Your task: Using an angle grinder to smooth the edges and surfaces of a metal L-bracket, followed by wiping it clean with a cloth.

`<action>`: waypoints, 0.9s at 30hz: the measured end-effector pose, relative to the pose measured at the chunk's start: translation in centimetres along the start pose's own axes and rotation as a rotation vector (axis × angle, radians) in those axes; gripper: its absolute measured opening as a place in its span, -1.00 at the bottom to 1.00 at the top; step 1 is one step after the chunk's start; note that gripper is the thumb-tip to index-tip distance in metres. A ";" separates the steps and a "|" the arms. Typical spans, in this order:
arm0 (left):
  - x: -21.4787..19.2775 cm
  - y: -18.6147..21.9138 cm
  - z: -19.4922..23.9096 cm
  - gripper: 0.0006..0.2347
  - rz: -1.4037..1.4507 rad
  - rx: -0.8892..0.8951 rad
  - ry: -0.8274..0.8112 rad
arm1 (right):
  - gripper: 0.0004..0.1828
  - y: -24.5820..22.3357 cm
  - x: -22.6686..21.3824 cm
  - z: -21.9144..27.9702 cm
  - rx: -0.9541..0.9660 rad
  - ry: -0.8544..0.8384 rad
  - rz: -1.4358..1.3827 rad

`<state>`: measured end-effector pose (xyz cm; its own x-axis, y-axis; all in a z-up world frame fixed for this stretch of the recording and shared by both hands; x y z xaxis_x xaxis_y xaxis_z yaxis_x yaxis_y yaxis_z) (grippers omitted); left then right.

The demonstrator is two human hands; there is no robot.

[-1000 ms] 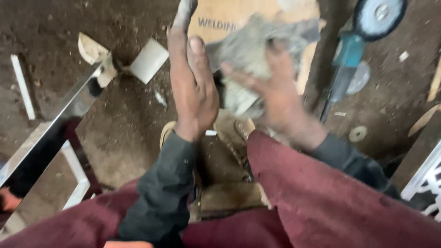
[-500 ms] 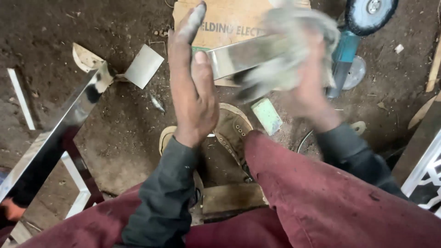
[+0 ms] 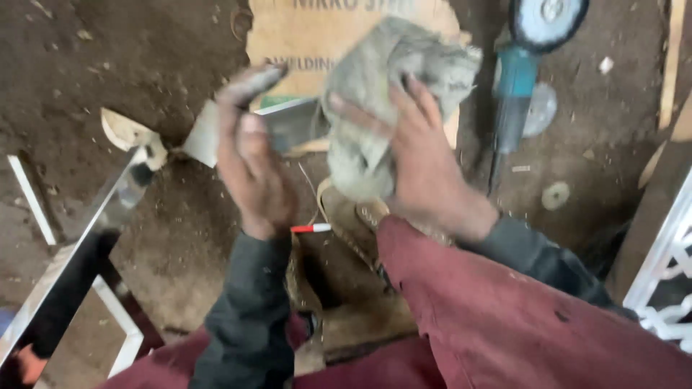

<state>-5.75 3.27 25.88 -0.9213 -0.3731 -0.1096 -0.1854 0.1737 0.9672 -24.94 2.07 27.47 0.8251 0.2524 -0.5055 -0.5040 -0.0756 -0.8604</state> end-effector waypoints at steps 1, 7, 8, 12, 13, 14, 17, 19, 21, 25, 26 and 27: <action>-0.5 -0.2 -0.2 -0.71 0.052 0.018 0.016 | -0.41 1.9 -0.3 0.1 -0.108 0.188 -0.030; -3.5 -2.1 -1.9 -0.73 0.004 -0.013 0.019 | -0.41 7.6 -5.7 1.2 0.359 0.338 -0.010; -3.8 -3.1 -1.8 -0.78 0.003 -0.095 0.023 | -0.20 6.3 -6.3 1.3 0.798 0.407 0.013; -5.9 -3.8 -2.2 -0.69 0.042 -0.141 -0.104 | -0.26 6.8 -4.4 3.1 1.048 0.760 -0.336; -6.1 -3.5 -2.4 -0.71 0.040 -0.148 -0.112 | -0.19 7.8 -3.3 3.4 1.081 0.670 -0.307; -6.1 -3.5 -3.2 -0.73 0.047 -0.140 -0.123 | -0.11 8.7 -2.5 3.2 1.099 0.593 -0.282; -6.7 -6.1 -3.2 -0.69 0.200 -0.275 -0.017 | 0.15 11.6 -0.2 3.6 1.164 0.361 -0.192; -7.3 -9.1 -2.3 -0.71 0.264 -0.383 0.048 | 0.18 4.1 0.9 0.3 1.153 0.334 -0.266; -7.7 -11.2 -1.8 -0.73 0.323 -0.475 0.115 | 0.21 0.7 1.6 -1.4 1.129 0.306 -0.352; -6.7 -13.4 -0.7 -0.76 0.210 -0.586 0.270 | 0.16 2.8 1.3 -0.5 1.070 0.293 -0.320; -6.1 -13.6 0.0 -0.77 0.129 -0.617 0.314 | 0.13 3.4 1.1 0.2 1.056 0.284 -0.302; -6.1 -14.1 0.5 -0.77 0.123 -0.629 0.314 | 0.13 3.8 1.2 0.4 1.068 0.279 -0.299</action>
<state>2.31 3.53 12.84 -0.7634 -0.6458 -0.0112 0.2335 -0.2920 0.9275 -25.99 2.50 23.59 0.9092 -0.1104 -0.4015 -0.1279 0.8436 -0.5216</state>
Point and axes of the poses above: each hand's wrist, its own z-axis away from the middle knuckle, its own x-axis out of the palm, y = z × x, the point moved 3 cm from there along -z, towards the middle knuckle, and after that the axes turned 10 degrees about y, right-handed, at the moved point
